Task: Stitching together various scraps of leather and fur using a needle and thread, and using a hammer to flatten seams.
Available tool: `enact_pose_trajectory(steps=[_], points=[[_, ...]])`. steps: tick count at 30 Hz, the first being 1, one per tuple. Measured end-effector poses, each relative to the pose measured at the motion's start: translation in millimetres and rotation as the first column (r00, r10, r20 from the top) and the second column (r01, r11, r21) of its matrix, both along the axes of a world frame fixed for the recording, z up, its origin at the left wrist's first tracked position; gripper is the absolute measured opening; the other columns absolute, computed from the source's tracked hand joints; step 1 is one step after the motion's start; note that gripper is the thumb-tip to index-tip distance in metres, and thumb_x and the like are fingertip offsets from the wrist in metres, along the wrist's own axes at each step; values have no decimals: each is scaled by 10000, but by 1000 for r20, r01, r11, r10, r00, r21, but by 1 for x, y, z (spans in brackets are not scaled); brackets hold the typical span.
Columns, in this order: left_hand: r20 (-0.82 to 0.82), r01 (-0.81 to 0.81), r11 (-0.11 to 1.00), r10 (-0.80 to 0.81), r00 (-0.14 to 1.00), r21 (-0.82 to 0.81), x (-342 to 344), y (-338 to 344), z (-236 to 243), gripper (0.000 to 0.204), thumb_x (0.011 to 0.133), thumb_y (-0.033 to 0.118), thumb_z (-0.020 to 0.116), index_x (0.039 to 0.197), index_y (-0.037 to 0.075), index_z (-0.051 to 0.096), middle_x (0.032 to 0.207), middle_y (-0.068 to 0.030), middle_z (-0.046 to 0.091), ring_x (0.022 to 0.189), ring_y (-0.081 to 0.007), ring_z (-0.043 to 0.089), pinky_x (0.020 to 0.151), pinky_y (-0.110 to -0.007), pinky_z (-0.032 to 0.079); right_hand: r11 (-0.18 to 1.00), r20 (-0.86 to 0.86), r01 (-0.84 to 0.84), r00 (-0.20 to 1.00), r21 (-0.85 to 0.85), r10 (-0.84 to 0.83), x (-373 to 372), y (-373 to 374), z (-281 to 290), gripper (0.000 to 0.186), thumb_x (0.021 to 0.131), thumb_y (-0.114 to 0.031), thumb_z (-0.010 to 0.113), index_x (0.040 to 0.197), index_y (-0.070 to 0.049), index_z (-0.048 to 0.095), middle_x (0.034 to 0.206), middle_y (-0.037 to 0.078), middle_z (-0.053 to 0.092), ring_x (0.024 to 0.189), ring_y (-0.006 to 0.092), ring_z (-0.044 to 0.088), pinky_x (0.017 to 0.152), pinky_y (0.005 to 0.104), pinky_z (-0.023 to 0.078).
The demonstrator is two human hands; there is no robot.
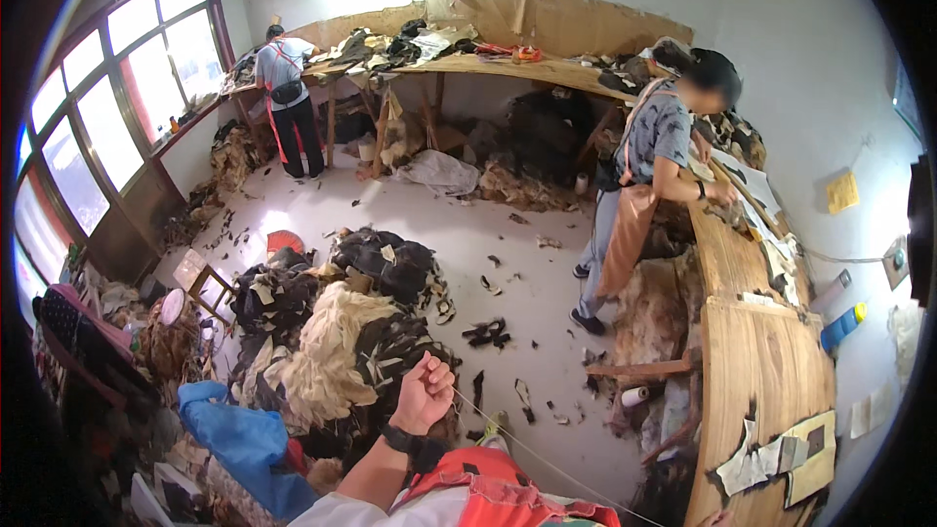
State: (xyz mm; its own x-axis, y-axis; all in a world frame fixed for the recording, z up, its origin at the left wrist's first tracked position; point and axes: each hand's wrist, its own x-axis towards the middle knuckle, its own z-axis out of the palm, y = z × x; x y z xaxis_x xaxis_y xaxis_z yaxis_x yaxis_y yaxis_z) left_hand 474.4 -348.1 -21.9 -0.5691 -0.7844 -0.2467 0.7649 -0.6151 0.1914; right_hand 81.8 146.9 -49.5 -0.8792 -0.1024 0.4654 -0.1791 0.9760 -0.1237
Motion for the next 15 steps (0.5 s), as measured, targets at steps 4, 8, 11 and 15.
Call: enact_pose_trajectory(steps=[4, 8, 11, 15], points=[[-16, -7, 1000, 8, 1000, 22, 0, 0, 1, 297, 1041, 261, 449, 799, 109, 528, 668, 25, 425, 560, -89, 349, 479, -229, 271, 994, 138, 109, 984, 28, -112, 8, -16, 17, 334, 932, -370, 586, 983, -56, 688, 839, 173, 699, 740, 364, 669, 635, 437, 514], [-43, -54, 996, 57, 997, 64, -2, 0, 0, 246, 1034, 219, 453, 843, 88, 536, 735, 2, 461, 601, -104, 409, 500, -237, 312, 999, 120, 19, 993, -39, -14, 12, -12, 24, 335, 932, -367, 581, 973, -53, 690, 841, 176, 698, 753, 368, 672, 647, 441, 519], [-34, -97, 994, 99, 995, 58, 1, -3, 1, 271, 1037, 233, 455, 818, 95, 533, 726, 5, 470, 602, -103, 428, 498, -238, 315, 996, 72, -58, 995, -66, 63, 10, -16, 22, 344, 924, -373, 594, 960, -46, 693, 810, 172, 699, 721, 373, 674, 621, 459, 520], [-130, -75, 997, 78, 988, 28, 8, -5, -10, 303, 1040, 269, 457, 791, 108, 525, 687, 16, 460, 571, -103, 419, 486, -238, 307, 993, 80, 68, 994, 99, -76, -18, 17, -26, 399, 928, -419, 584, 907, -38, 701, 753, 193, 691, 670, 385, 673, 571, 465, 515]])
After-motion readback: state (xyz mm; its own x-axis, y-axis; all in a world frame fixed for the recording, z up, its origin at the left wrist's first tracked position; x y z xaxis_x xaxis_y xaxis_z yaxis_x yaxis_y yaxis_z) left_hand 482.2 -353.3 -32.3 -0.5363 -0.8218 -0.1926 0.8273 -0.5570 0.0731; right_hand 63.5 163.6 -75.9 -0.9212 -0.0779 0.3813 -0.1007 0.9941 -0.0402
